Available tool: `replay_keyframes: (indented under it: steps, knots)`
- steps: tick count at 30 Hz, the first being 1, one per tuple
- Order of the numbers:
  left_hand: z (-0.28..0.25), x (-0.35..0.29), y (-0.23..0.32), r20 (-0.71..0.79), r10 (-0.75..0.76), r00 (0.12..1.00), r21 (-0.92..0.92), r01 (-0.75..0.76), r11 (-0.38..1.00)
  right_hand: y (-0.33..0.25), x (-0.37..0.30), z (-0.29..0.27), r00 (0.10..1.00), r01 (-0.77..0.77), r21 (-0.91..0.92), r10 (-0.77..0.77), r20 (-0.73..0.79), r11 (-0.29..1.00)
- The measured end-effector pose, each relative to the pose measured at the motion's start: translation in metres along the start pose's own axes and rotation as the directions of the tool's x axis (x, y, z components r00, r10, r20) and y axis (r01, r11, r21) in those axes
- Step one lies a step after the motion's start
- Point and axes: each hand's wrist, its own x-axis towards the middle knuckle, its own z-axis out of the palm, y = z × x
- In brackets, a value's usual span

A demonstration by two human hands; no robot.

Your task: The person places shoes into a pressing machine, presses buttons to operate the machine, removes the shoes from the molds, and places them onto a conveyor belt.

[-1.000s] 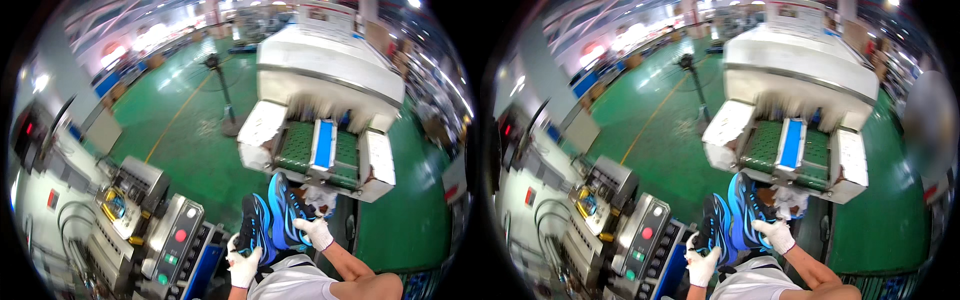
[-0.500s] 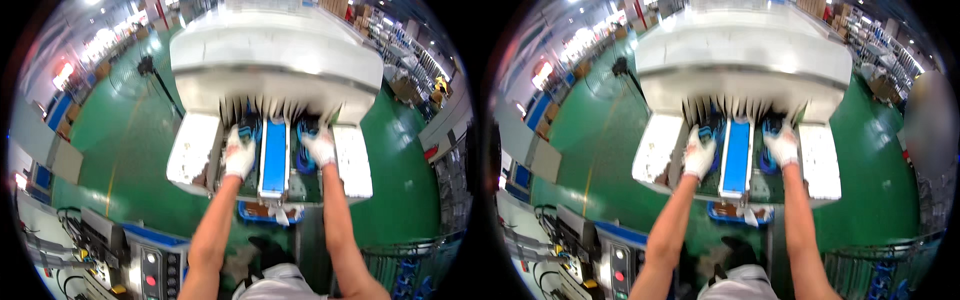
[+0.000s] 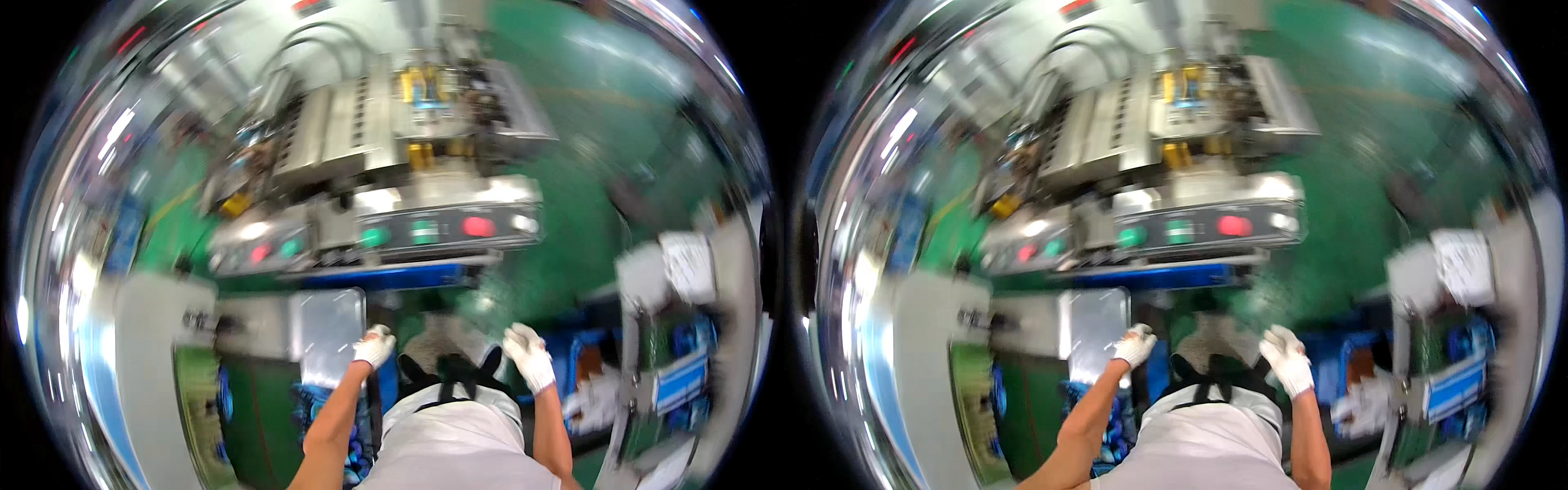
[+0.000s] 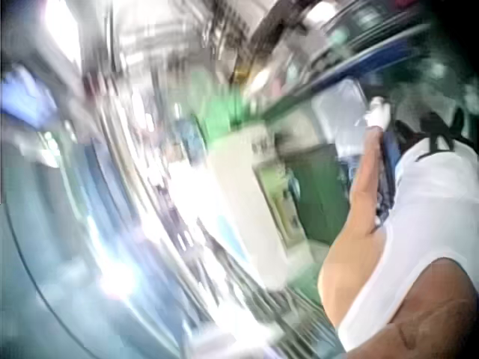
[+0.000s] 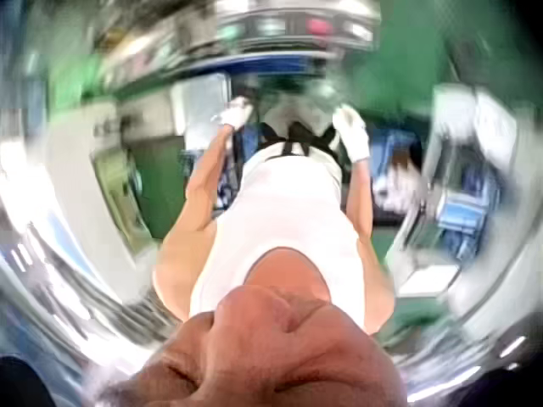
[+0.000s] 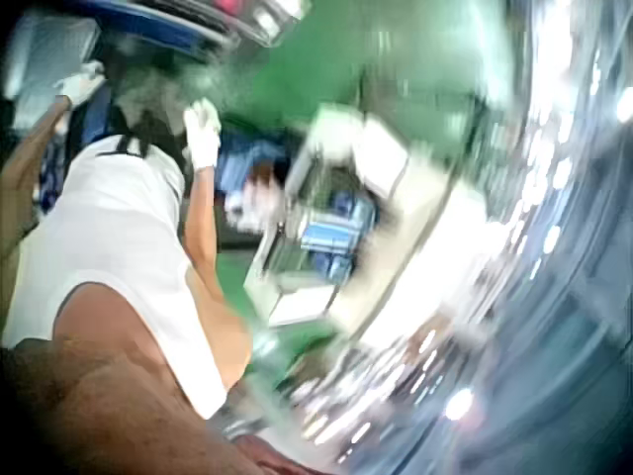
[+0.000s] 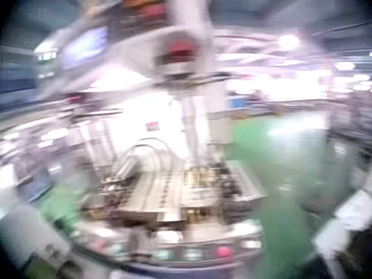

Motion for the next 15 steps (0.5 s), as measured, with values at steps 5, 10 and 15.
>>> replay_keyframes:
  steps: [5,10,15]
  knots:
    - [-0.107,-0.141,-0.276,-0.504,-0.676,0.538,-0.371,0.572,0.731,-0.022,0.009,0.113,0.974,-0.094,-0.14,0.12,0.191,0.986]
    - [-0.071,-0.263,-0.386,-0.398,-0.895,0.201,-0.545,0.733,0.407,-0.025,0.019,0.174,0.958,-0.017,-0.785,0.235,0.165,0.62]
    - [-0.062,-0.244,-0.46,-0.293,-0.949,0.119,-0.734,0.607,0.303,-0.015,0.023,0.138,0.917,0.074,-0.975,0.371,0.149,0.207]
